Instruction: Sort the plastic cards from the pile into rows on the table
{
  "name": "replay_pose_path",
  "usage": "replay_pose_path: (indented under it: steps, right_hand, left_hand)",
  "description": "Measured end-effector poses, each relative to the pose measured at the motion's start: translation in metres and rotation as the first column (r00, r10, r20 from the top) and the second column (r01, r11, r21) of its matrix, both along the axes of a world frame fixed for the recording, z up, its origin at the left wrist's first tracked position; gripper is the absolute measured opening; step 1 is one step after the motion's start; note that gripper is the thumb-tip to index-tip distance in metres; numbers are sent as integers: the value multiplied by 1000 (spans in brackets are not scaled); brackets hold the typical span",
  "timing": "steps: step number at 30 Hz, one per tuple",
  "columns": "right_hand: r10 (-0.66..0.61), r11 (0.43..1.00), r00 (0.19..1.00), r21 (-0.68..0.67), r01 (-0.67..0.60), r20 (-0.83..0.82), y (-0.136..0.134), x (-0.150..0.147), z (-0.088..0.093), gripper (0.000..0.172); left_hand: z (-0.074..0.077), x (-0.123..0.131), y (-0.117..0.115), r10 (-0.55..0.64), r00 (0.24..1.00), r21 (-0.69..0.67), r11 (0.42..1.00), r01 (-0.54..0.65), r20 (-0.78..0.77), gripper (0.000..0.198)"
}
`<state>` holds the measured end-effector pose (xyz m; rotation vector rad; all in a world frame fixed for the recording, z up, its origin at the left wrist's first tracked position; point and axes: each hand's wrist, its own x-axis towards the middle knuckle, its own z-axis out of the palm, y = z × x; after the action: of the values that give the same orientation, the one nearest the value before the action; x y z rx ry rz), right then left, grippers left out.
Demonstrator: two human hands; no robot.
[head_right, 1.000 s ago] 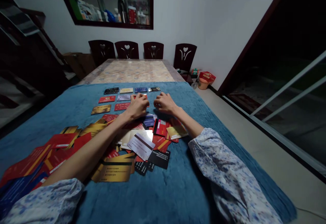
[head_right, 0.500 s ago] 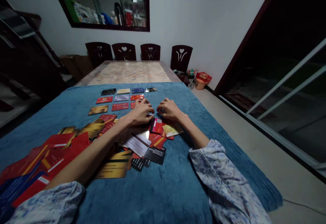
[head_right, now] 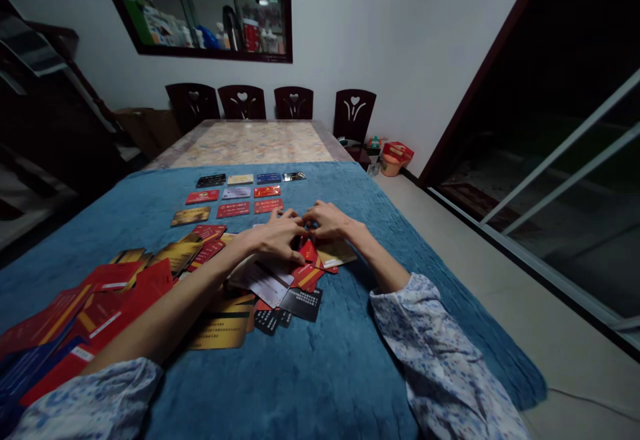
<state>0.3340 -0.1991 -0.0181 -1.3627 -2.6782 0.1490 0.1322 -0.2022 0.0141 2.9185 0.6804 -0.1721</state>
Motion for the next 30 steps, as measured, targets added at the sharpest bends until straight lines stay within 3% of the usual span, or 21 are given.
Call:
replay_pose_path:
  steps: [6, 11, 16, 30]
  right_hand:
    - [14, 999, 999, -38, -16, -50, 4, 6, -4, 16]
    - [11, 998, 998, -68, -15, -63, 4, 8, -5, 14]
    - [2, 994, 998, -107, -9, -65, 3, 8, -3, 26]
    - [52, 993, 991, -94, -64, -123, 4, 9, -2, 30]
  left_hand:
    - [-1, 2, 0, 46, 999, -1, 999, -46, 6, 49]
    - [1, 1, -1, 57, 998, 54, 997, -58, 20, 31]
    - [3, 0, -1, -1, 999, 75, 997, -2, 39, 20]
    - [27, -5, -3, -18, 1000, 202, 979, 13, 23, 21]
